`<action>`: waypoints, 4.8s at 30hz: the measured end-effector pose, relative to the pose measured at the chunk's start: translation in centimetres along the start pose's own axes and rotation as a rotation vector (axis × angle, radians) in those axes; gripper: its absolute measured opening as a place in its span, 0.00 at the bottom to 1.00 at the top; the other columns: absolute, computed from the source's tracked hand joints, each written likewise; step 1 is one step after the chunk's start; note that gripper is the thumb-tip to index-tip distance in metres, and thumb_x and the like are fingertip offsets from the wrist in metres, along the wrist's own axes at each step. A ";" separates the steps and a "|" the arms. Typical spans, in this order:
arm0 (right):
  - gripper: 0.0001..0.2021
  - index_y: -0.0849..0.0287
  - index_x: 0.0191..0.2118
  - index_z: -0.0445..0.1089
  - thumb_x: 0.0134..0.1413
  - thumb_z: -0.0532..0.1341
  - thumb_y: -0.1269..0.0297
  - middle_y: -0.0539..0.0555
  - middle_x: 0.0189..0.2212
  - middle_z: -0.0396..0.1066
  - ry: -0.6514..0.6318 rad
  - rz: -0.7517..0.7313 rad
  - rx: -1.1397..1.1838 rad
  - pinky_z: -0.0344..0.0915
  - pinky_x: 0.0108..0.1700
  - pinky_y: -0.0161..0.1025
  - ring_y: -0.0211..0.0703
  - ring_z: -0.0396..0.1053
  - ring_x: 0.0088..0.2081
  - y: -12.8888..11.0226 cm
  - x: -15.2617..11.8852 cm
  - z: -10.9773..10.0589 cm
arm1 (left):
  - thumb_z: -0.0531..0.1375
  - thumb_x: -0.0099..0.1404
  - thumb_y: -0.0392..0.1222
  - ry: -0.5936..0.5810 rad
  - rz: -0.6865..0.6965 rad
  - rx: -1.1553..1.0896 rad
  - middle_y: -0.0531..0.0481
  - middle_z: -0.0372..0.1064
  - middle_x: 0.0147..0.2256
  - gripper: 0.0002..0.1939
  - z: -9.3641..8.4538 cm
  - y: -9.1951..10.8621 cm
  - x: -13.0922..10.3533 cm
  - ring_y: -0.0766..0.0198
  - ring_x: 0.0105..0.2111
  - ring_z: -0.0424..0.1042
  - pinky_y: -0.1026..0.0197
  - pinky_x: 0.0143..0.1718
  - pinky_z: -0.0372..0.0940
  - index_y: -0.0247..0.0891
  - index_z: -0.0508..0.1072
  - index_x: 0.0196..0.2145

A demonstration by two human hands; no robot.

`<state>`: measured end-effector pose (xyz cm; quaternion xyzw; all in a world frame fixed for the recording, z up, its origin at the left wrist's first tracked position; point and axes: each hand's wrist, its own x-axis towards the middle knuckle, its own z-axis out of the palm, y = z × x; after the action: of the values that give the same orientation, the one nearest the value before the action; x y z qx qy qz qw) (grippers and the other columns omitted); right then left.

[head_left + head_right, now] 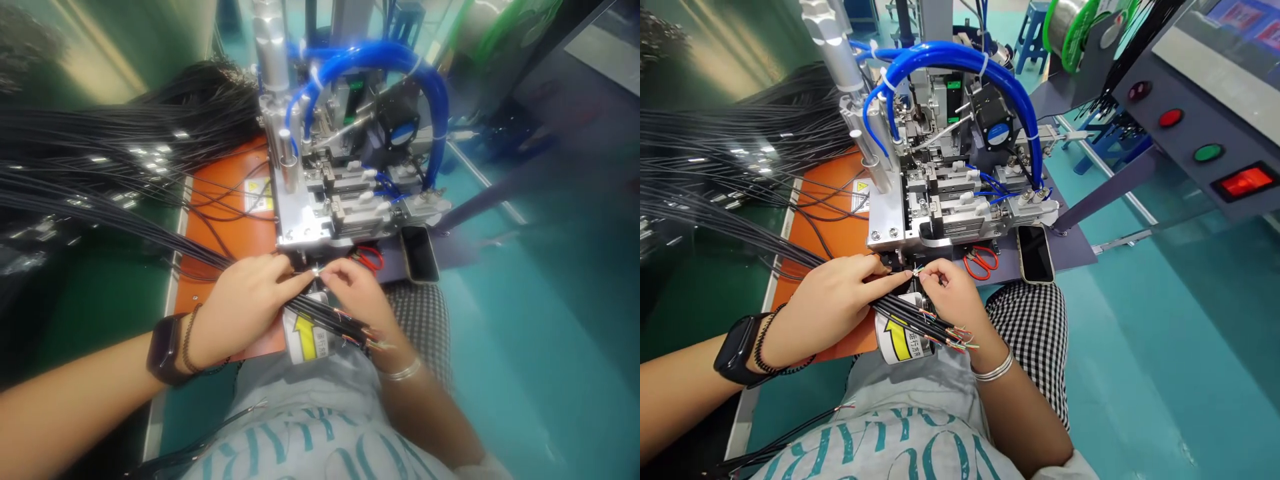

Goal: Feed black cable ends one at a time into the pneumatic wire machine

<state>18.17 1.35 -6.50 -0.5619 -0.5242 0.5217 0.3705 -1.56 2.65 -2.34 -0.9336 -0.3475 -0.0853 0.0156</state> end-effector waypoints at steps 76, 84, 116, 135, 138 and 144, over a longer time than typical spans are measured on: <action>0.10 0.58 0.36 0.73 0.53 0.60 0.59 0.53 0.31 0.73 0.184 -0.203 -0.416 0.64 0.34 0.37 0.41 0.67 0.31 -0.4 0.4 -0.4 | 0.50 0.64 0.31 0.198 0.033 0.128 0.50 0.63 0.27 0.09 0.8 1.5 0.0 0.62 0.27 0.64 0.58 0.29 0.60 0.35 0.69 0.30; 0.09 0.59 0.31 0.72 0.50 0.62 0.59 0.50 0.24 0.69 0.209 -0.148 -0.415 0.60 0.28 0.34 0.38 0.63 0.25 -0.6 0.4 -0.3 | 0.50 0.64 0.31 0.227 0.057 0.104 0.50 0.62 0.27 0.10 0.8 1.4 0.1 0.63 0.27 0.63 0.58 0.29 0.59 0.35 0.69 0.31; 0.08 0.58 0.33 0.70 0.59 0.56 0.65 0.52 0.31 0.70 0.144 -0.395 -0.509 0.64 0.38 0.39 0.42 0.67 0.35 1.4 -0.2 -0.1 | 0.54 0.57 0.30 0.046 -0.088 0.231 0.48 0.66 0.22 0.07 -1.6 2.5 -0.1 0.57 0.26 0.66 0.57 0.27 0.55 0.33 0.72 0.31; 0.13 0.47 0.46 0.71 0.57 0.59 0.68 0.51 0.31 0.72 -0.121 -0.816 -0.207 0.64 0.37 0.43 0.42 0.66 0.33 -0.1 -2.4 -1.4 | 0.57 0.57 0.31 -0.076 -0.149 0.093 0.48 0.68 0.27 0.04 -1.7 0.7 0.0 0.57 0.30 0.67 0.55 0.30 0.59 0.36 0.69 0.32; 0.12 0.50 0.47 0.70 0.59 0.57 0.67 0.52 0.32 0.73 -0.095 -0.809 -0.263 0.65 0.38 0.43 0.42 0.68 0.35 0.0 -2.2 -0.8 | 0.56 0.59 0.31 -0.077 -0.170 0.109 0.48 0.69 0.28 0.05 -1.9 0.1 0.1 0.57 0.30 0.67 0.55 0.31 0.59 0.36 0.69 0.32; 0.12 0.52 0.49 0.69 0.60 0.55 0.67 0.53 0.34 0.73 -0.057 -0.847 -0.269 0.65 0.41 0.45 0.44 0.68 0.37 0.5 -1.8 -0.4 | 0.57 0.58 0.31 -0.046 -0.134 0.039 0.46 0.71 0.30 0.07 -2.8 -0.1 -0.1 0.58 0.32 0.70 0.55 0.33 0.63 0.35 0.71 0.35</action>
<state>18.87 -0.40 -6.55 -0.3263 -0.7814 0.2662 0.4604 -2.06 2.43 0.38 -0.9095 -0.4112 -0.0579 0.0202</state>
